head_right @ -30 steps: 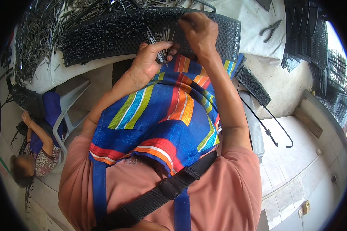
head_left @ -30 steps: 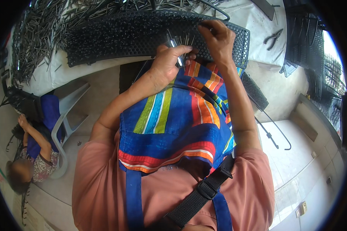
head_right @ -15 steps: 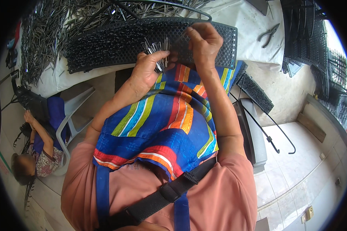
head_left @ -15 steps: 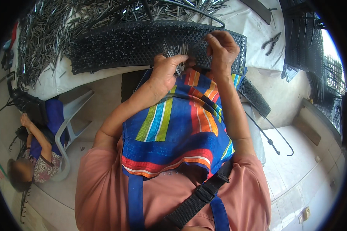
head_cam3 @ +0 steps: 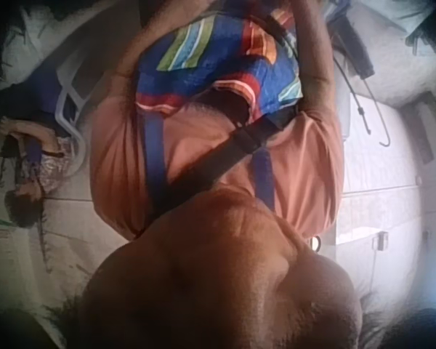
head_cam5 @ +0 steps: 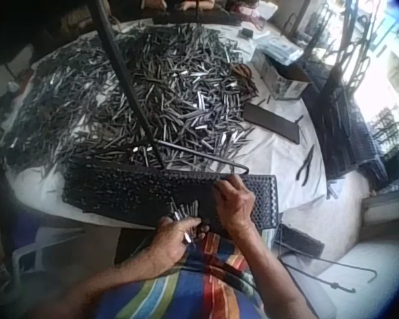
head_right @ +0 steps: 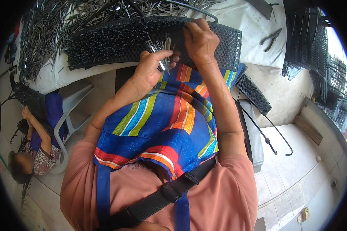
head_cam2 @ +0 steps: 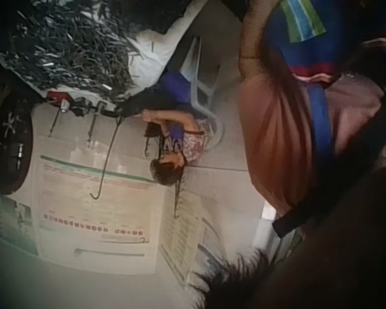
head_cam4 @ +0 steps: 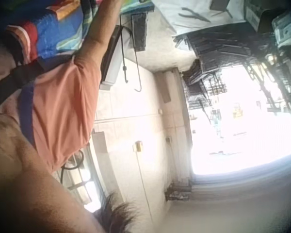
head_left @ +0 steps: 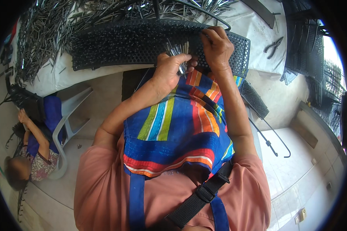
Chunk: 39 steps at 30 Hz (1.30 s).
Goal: Assembling small metal pins into a black mesh strip on a workspace table.
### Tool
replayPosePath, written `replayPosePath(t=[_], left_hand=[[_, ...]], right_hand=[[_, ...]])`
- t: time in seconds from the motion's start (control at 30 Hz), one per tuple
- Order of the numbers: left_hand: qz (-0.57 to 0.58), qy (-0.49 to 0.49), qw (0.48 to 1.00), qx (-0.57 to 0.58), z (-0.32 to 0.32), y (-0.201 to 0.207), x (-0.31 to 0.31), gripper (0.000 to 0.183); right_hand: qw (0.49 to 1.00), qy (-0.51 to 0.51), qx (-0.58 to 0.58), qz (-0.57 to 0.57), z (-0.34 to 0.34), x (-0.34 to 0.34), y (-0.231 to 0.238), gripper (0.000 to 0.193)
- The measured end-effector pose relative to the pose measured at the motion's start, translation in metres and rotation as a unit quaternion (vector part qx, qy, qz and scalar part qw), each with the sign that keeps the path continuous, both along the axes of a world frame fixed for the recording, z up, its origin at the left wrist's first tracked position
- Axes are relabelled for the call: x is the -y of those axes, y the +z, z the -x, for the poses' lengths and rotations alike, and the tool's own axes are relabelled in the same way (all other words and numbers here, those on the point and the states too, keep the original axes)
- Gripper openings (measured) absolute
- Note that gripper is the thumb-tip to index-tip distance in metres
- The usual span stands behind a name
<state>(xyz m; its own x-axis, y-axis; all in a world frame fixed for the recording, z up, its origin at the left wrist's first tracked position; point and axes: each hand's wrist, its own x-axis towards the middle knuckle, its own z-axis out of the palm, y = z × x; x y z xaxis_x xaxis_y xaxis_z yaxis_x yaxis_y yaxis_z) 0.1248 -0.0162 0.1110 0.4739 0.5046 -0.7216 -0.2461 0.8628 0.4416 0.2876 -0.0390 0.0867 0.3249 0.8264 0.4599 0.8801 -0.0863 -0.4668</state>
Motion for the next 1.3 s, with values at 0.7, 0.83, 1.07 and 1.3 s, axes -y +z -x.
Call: replayPosePath(t=[0.7,0.83,1.07,1.3], left_hand=[[-0.027,0.039,0.998,-0.038,0.026,-0.005,-0.002,0.015],[-0.023,0.042,0.999,-0.015,0.028,-0.002,-0.004,0.014],[-0.036,0.043,0.998,-0.015,0.030,-0.008,-0.001,0.015],[-0.031,0.077,0.997,-0.006,0.026,-0.002,-0.003,0.014]], right_hand=[[0.933,-0.020,-0.349,-0.081,0.038,-0.023,-0.003,0.009],[0.970,0.011,-0.241,-0.022,0.040,-0.027,-0.003,0.007],[0.995,0.078,-0.058,0.017,0.044,-0.032,0.007,0.008],[0.959,0.112,-0.226,0.128,0.035,-0.010,0.019,0.013]])
